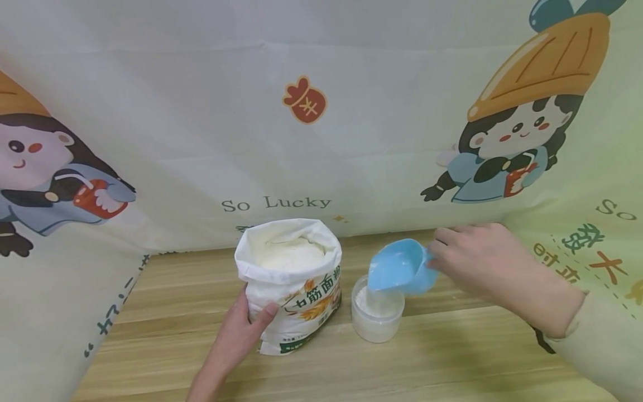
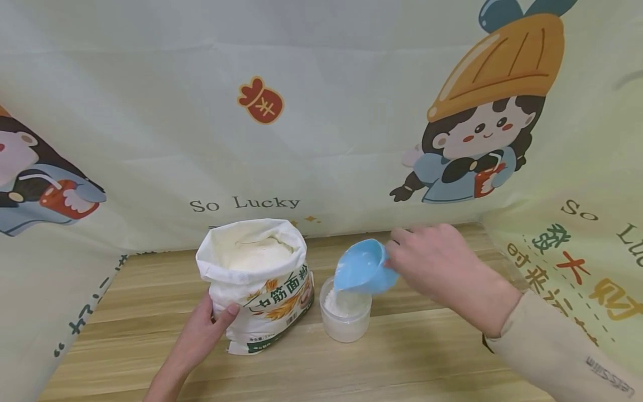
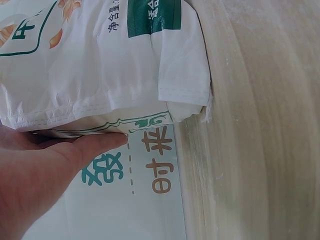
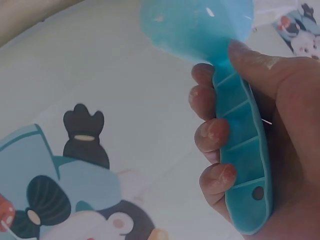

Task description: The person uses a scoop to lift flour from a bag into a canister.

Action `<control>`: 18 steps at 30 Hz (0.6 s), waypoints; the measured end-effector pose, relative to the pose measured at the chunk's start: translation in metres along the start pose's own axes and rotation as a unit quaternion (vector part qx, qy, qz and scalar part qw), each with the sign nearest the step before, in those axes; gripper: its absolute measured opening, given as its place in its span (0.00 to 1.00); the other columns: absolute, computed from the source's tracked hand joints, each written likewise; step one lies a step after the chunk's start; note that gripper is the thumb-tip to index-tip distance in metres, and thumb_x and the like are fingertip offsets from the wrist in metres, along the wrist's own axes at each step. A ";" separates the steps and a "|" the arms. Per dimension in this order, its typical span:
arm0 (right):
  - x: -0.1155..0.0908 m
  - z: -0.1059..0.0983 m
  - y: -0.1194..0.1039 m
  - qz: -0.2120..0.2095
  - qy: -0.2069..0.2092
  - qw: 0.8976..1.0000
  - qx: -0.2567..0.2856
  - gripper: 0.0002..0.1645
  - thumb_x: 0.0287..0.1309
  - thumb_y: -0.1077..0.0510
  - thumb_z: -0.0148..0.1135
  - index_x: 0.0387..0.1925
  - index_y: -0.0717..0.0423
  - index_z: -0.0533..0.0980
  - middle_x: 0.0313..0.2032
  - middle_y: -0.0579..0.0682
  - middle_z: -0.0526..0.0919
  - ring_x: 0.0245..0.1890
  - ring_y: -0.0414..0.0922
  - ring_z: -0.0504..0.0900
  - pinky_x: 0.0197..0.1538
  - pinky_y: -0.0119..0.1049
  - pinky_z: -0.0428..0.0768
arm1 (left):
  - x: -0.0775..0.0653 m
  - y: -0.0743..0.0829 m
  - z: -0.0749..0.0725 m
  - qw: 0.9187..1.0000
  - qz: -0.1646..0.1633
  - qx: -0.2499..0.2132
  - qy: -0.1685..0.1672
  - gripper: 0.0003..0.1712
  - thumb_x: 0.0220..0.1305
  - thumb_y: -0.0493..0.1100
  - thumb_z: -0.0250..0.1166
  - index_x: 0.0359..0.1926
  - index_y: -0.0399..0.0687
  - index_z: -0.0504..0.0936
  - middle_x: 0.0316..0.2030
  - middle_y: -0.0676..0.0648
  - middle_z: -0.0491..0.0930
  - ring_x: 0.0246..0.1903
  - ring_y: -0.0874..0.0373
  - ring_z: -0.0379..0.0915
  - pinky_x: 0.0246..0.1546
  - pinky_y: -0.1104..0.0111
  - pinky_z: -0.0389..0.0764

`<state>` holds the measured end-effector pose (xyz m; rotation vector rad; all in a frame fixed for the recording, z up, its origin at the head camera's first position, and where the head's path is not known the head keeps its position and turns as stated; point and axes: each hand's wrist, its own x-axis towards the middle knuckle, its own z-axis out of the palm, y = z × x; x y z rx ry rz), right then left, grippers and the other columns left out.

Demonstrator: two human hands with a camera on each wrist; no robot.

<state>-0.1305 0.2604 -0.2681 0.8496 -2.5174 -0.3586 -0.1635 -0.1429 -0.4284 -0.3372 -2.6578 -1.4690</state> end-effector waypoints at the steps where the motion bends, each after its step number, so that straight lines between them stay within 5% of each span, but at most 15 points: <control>1: -0.001 0.000 0.001 0.005 0.008 1.000 0.005 0.15 0.53 0.49 0.81 0.32 0.51 0.83 0.26 0.43 0.76 0.22 0.43 0.76 0.18 0.39 0.72 | 0.000 0.000 0.000 1.000 0.000 0.000 0.000 0.36 0.73 0.53 0.65 0.73 0.41 0.65 0.59 0.35 0.80 0.58 0.41 0.77 0.57 0.46 0.78; 5: -0.005 0.000 0.007 0.020 0.055 0.998 0.022 0.15 0.65 0.48 0.72 0.32 0.53 0.80 0.24 0.43 0.70 0.19 0.42 0.69 0.16 0.39 0.67 | -0.001 0.002 0.000 1.000 0.003 -0.003 0.000 0.38 0.74 0.54 0.65 0.73 0.40 0.64 0.59 0.34 0.79 0.58 0.40 0.77 0.56 0.45 0.79; 8: -0.005 -0.001 0.009 0.027 0.095 0.995 0.025 0.29 0.80 0.38 0.46 0.32 0.54 0.77 0.22 0.42 0.66 0.18 0.41 0.63 0.15 0.37 0.61 | -0.001 0.003 -0.001 1.000 0.002 -0.004 -0.001 0.39 0.74 0.55 0.65 0.74 0.40 0.63 0.59 0.34 0.79 0.58 0.39 0.77 0.57 0.43 0.78; 11: -0.002 -0.003 0.007 0.038 0.112 0.993 0.030 0.44 0.79 0.32 0.19 0.34 0.53 0.77 0.22 0.41 0.63 0.18 0.40 0.59 0.15 0.34 0.57 | -0.001 0.003 -0.001 1.000 0.000 -0.002 -0.002 0.38 0.74 0.55 0.65 0.74 0.41 0.64 0.59 0.34 0.80 0.58 0.39 0.77 0.58 0.43 0.78; 18: 0.008 -0.010 -0.004 0.073 0.099 0.991 0.055 0.45 0.76 0.30 0.18 0.41 0.51 0.80 0.24 0.40 0.67 0.20 0.40 0.62 0.16 0.35 0.58 | -0.001 0.002 -0.002 1.000 0.003 0.004 -0.002 0.36 0.74 0.53 0.65 0.73 0.41 0.65 0.57 0.35 0.80 0.58 0.42 0.77 0.58 0.46 0.77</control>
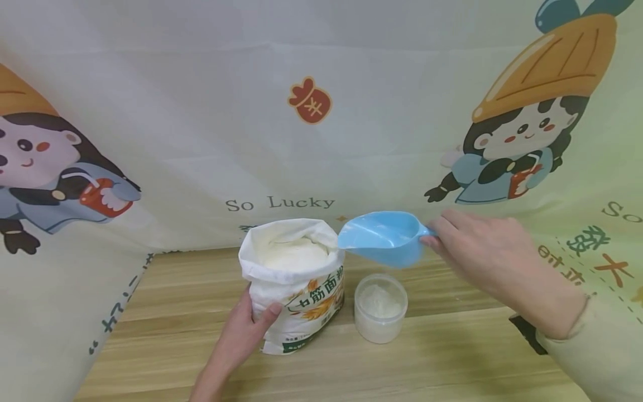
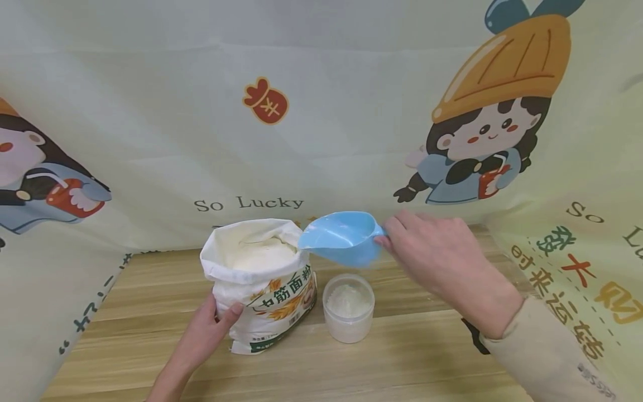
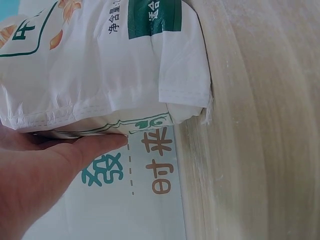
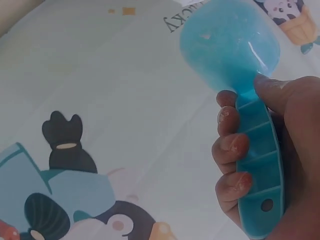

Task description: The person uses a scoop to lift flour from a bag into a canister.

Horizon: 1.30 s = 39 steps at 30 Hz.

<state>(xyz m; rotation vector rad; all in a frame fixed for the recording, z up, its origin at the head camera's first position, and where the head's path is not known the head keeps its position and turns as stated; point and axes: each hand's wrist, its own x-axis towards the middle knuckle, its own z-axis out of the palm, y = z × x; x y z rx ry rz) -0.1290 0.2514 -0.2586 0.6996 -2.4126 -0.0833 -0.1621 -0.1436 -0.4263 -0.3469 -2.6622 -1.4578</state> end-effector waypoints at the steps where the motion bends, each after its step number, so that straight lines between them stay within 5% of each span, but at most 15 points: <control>1: 0.002 0.000 -0.002 0.006 -0.010 1.000 0.004 0.41 0.77 0.30 0.25 0.41 0.50 0.80 0.24 0.40 0.67 0.20 0.40 0.63 0.16 0.35 0.59 | 0.000 0.000 0.000 1.000 -0.001 0.000 0.000 0.36 0.74 0.53 0.65 0.73 0.41 0.65 0.57 0.35 0.80 0.58 0.42 0.77 0.58 0.46 0.77; 7: 0.017 -0.002 -0.018 0.019 -0.048 0.999 0.017 0.11 0.69 0.47 0.66 0.40 0.50 0.78 0.25 0.41 0.68 0.22 0.41 0.66 0.18 0.37 0.63 | 0.000 0.000 0.001 1.000 -0.005 0.001 0.002 0.36 0.74 0.53 0.65 0.73 0.41 0.65 0.58 0.34 0.80 0.57 0.41 0.77 0.57 0.45 0.78; 13: 0.038 0.001 -0.034 0.000 -0.036 0.999 0.013 0.14 0.68 0.48 0.69 0.30 0.49 0.76 0.22 0.41 0.66 0.19 0.41 0.65 0.17 0.36 0.63 | 0.000 0.000 0.000 1.000 -0.011 -0.003 -0.001 0.36 0.74 0.52 0.65 0.73 0.41 0.65 0.59 0.35 0.80 0.58 0.41 0.77 0.58 0.45 0.77; 17: 0.050 0.003 -0.044 -0.004 -0.066 0.998 0.007 0.18 0.69 0.47 0.68 0.27 0.49 0.73 0.21 0.41 0.66 0.19 0.41 0.64 0.17 0.35 0.63 | 0.000 0.000 0.000 1.000 -0.009 -0.002 0.001 0.35 0.74 0.53 0.65 0.72 0.41 0.66 0.58 0.35 0.80 0.57 0.42 0.77 0.57 0.45 0.78; 32: 0.083 0.010 -0.068 -0.023 -0.156 0.987 -0.017 0.17 0.70 0.43 0.65 0.37 0.52 0.83 0.24 0.44 0.74 0.20 0.43 0.68 0.19 0.35 0.68 | 0.000 -0.001 0.001 1.000 -0.006 -0.018 0.002 0.31 0.73 0.50 0.66 0.69 0.41 0.69 0.55 0.38 0.82 0.55 0.45 0.79 0.54 0.49 0.79; 39: 0.085 0.016 -0.075 -0.044 -0.154 0.987 -0.030 0.17 0.66 0.44 0.70 0.32 0.52 0.84 0.21 0.46 0.74 0.17 0.43 0.66 0.16 0.35 0.66 | 0.000 -0.001 0.002 1.000 -0.006 -0.014 0.007 0.32 0.72 0.51 0.67 0.69 0.43 0.69 0.53 0.38 0.81 0.52 0.46 0.79 0.51 0.51 0.81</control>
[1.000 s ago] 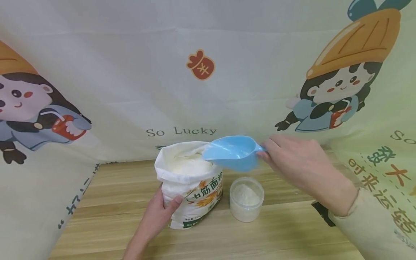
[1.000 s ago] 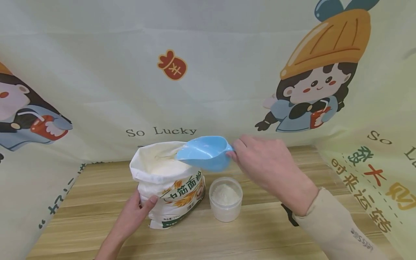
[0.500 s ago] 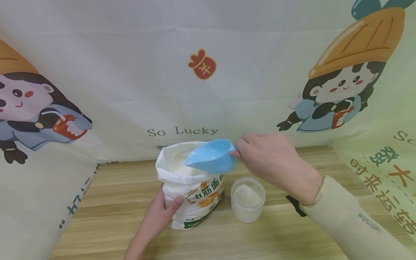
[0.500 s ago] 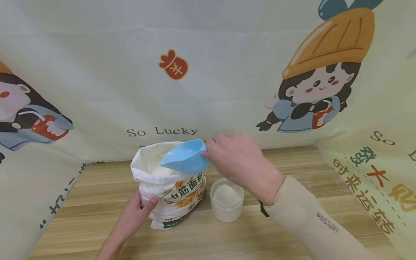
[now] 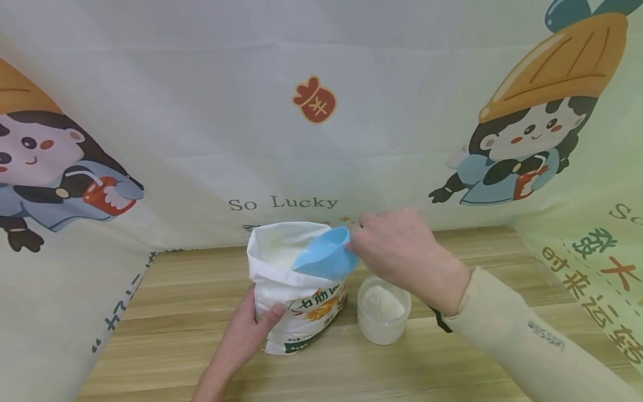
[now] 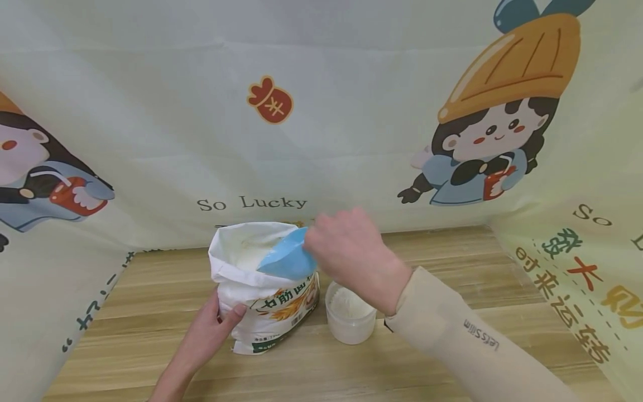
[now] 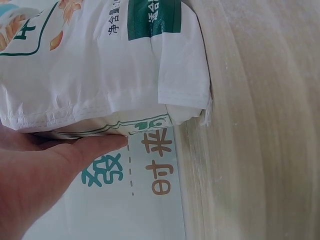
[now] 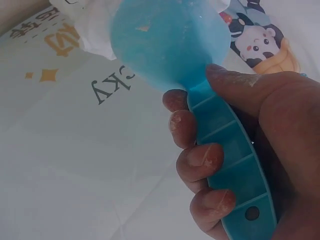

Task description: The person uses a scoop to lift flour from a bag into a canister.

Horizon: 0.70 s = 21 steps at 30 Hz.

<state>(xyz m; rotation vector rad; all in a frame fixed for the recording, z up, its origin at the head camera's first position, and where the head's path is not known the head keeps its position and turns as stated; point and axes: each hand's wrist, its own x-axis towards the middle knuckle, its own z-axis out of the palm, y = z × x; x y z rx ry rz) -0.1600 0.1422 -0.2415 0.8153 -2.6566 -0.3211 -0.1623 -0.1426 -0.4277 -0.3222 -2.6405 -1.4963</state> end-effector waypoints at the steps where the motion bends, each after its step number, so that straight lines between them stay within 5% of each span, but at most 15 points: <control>1: 0.000 0.000 0.000 -0.002 0.001 1.000 -0.002 0.17 0.66 0.44 0.70 0.31 0.52 0.84 0.21 0.46 0.73 0.17 0.42 0.65 0.16 0.34 0.66 | 0.000 0.000 0.000 1.000 0.001 0.000 0.000 0.32 0.72 0.51 0.67 0.69 0.44 0.69 0.53 0.38 0.81 0.52 0.46 0.79 0.51 0.51 0.81; 4: 0.001 0.000 -0.002 -0.003 -0.005 1.000 -0.004 0.17 0.66 0.45 0.71 0.29 0.52 0.83 0.21 0.46 0.73 0.17 0.42 0.65 0.16 0.34 0.66 | 0.000 -0.001 0.000 1.000 0.008 -0.001 0.002 0.32 0.72 0.51 0.67 0.70 0.44 0.69 0.53 0.39 0.82 0.51 0.47 0.79 0.51 0.51 0.80; 8: 0.004 -0.003 -0.005 0.001 -0.039 0.999 0.009 0.07 0.62 0.59 0.71 0.28 0.46 0.85 0.21 0.44 0.73 0.19 0.42 0.65 0.17 0.34 0.66 | 0.000 -0.002 0.000 1.000 0.011 -0.001 0.005 0.33 0.72 0.50 0.67 0.70 0.45 0.68 0.52 0.39 0.81 0.51 0.47 0.79 0.51 0.51 0.80; 12: 0.007 -0.005 -0.012 -0.004 -0.044 0.999 0.001 0.19 0.52 0.72 0.65 0.19 0.43 0.81 0.17 0.42 0.70 0.18 0.41 0.60 0.17 0.34 0.64 | -0.001 -0.003 0.000 1.000 0.009 -0.002 0.000 0.35 0.71 0.53 0.67 0.73 0.47 0.66 0.54 0.39 0.81 0.52 0.47 0.79 0.52 0.51 0.80; 21: 0.010 -0.002 -0.025 -0.004 -0.012 0.999 -0.048 0.20 0.45 0.73 0.63 0.14 0.47 0.71 0.15 0.43 0.68 0.17 0.41 0.57 0.16 0.33 0.63 | 0.000 -0.004 0.000 1.000 0.011 -0.004 -0.011 0.42 0.72 0.58 0.66 0.77 0.47 0.61 0.58 0.37 0.79 0.56 0.44 0.78 0.53 0.49 0.80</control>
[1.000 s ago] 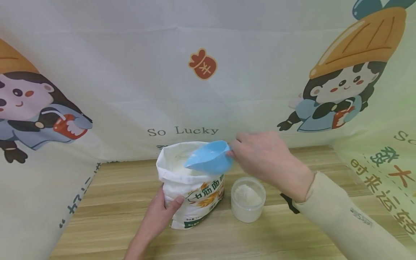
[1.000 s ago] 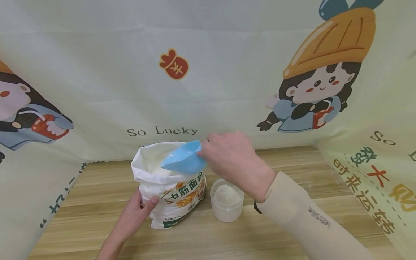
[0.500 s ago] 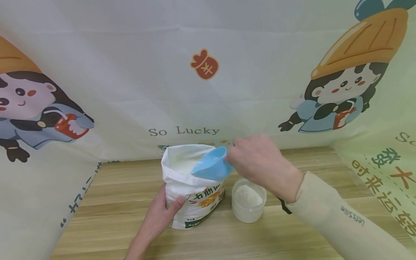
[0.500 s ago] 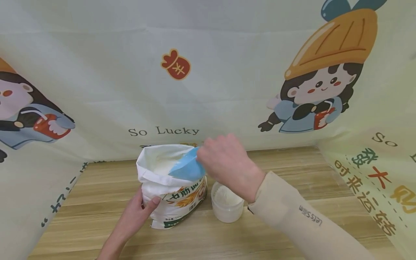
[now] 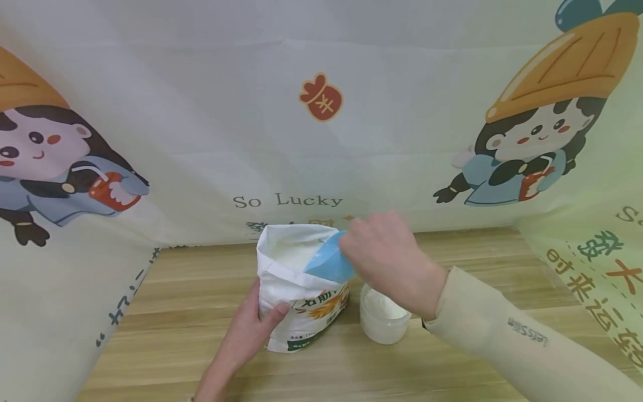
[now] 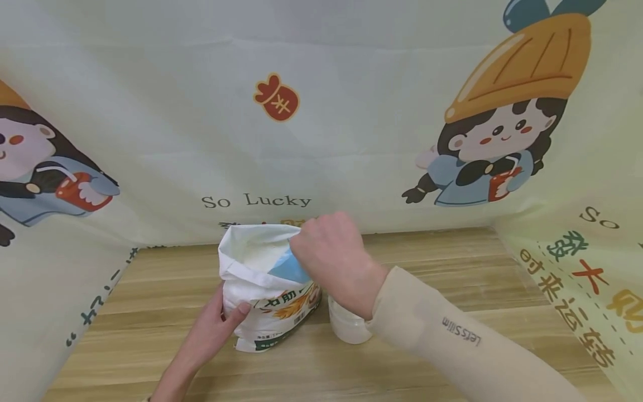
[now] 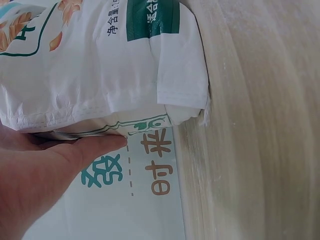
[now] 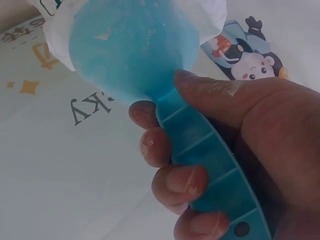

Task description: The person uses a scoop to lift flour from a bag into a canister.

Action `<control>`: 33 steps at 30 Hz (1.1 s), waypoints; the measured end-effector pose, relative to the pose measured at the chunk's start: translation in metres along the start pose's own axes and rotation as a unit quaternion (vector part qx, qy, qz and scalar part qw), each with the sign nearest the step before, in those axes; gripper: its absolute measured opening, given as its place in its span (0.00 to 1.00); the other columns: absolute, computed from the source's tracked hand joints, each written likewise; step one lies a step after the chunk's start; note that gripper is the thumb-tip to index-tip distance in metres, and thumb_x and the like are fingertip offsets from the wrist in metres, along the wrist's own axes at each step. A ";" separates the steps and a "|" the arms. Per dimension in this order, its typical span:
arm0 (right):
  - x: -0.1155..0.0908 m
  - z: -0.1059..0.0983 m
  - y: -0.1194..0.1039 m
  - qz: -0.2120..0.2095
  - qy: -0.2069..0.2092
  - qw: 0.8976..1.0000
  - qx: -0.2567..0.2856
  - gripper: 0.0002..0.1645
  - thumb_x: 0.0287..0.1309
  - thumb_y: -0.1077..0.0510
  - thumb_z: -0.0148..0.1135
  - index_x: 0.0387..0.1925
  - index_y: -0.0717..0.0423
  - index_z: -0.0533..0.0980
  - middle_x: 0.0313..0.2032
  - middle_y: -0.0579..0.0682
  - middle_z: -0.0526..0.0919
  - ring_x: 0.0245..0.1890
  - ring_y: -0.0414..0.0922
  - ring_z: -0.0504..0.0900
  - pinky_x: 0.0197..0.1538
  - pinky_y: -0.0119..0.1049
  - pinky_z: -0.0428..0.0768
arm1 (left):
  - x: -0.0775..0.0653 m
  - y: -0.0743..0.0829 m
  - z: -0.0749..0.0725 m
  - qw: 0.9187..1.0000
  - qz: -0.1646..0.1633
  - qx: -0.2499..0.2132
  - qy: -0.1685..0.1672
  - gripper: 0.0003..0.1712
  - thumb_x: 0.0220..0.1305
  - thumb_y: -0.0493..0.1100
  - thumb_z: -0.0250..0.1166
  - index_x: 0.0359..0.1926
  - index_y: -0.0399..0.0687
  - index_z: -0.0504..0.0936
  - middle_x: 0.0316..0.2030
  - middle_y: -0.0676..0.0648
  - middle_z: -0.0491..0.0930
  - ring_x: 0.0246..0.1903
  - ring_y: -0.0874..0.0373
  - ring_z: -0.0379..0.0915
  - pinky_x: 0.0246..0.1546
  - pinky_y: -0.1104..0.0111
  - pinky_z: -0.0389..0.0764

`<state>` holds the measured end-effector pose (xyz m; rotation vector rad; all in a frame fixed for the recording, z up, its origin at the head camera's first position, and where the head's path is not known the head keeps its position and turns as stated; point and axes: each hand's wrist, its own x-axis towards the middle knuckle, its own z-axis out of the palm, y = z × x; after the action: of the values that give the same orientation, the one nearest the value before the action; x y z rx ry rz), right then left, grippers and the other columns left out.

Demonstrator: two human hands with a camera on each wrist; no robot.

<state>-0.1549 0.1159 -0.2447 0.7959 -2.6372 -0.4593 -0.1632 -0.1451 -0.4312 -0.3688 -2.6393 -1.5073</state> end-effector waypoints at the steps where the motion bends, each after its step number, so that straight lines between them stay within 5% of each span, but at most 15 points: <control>1: 0.000 0.000 -0.001 0.002 0.001 1.000 0.001 0.20 0.45 0.74 0.63 0.14 0.47 0.71 0.15 0.43 0.68 0.17 0.41 0.58 0.16 0.33 0.64 | 0.000 0.000 0.000 1.000 0.001 0.001 0.001 0.42 0.72 0.58 0.66 0.77 0.47 0.61 0.58 0.37 0.79 0.55 0.44 0.78 0.53 0.49 0.80; 14: 0.016 0.007 -0.013 0.026 -0.017 0.999 -0.018 0.20 0.55 0.68 0.67 0.15 0.45 0.75 0.16 0.43 0.71 0.16 0.39 0.64 0.17 0.37 0.71 | 0.003 0.002 0.001 1.000 -0.004 -0.010 0.001 0.39 0.72 0.55 0.67 0.75 0.47 0.63 0.58 0.38 0.79 0.56 0.44 0.78 0.53 0.48 0.81; 20: 0.019 0.016 -0.018 0.024 0.005 0.999 -0.023 0.23 0.52 0.70 0.63 0.11 0.45 0.70 0.14 0.41 0.66 0.16 0.38 0.59 0.16 0.33 0.66 | 0.000 0.003 0.001 1.000 -0.014 0.004 0.004 0.38 0.73 0.54 0.66 0.75 0.46 0.63 0.59 0.37 0.79 0.57 0.43 0.77 0.54 0.47 0.80; 33: 0.027 0.034 -0.023 0.031 0.024 0.999 0.023 0.20 0.57 0.67 0.67 0.15 0.47 0.75 0.15 0.43 0.68 0.17 0.39 0.62 0.17 0.34 0.68 | -0.001 0.004 0.001 1.000 -0.018 0.008 0.005 0.36 0.73 0.53 0.66 0.73 0.45 0.65 0.58 0.38 0.79 0.56 0.44 0.77 0.55 0.47 0.79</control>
<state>-0.1794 0.0888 -0.2779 0.7275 -2.6269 -0.3602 -0.1614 -0.1423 -0.4280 -0.3123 -2.6634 -1.4933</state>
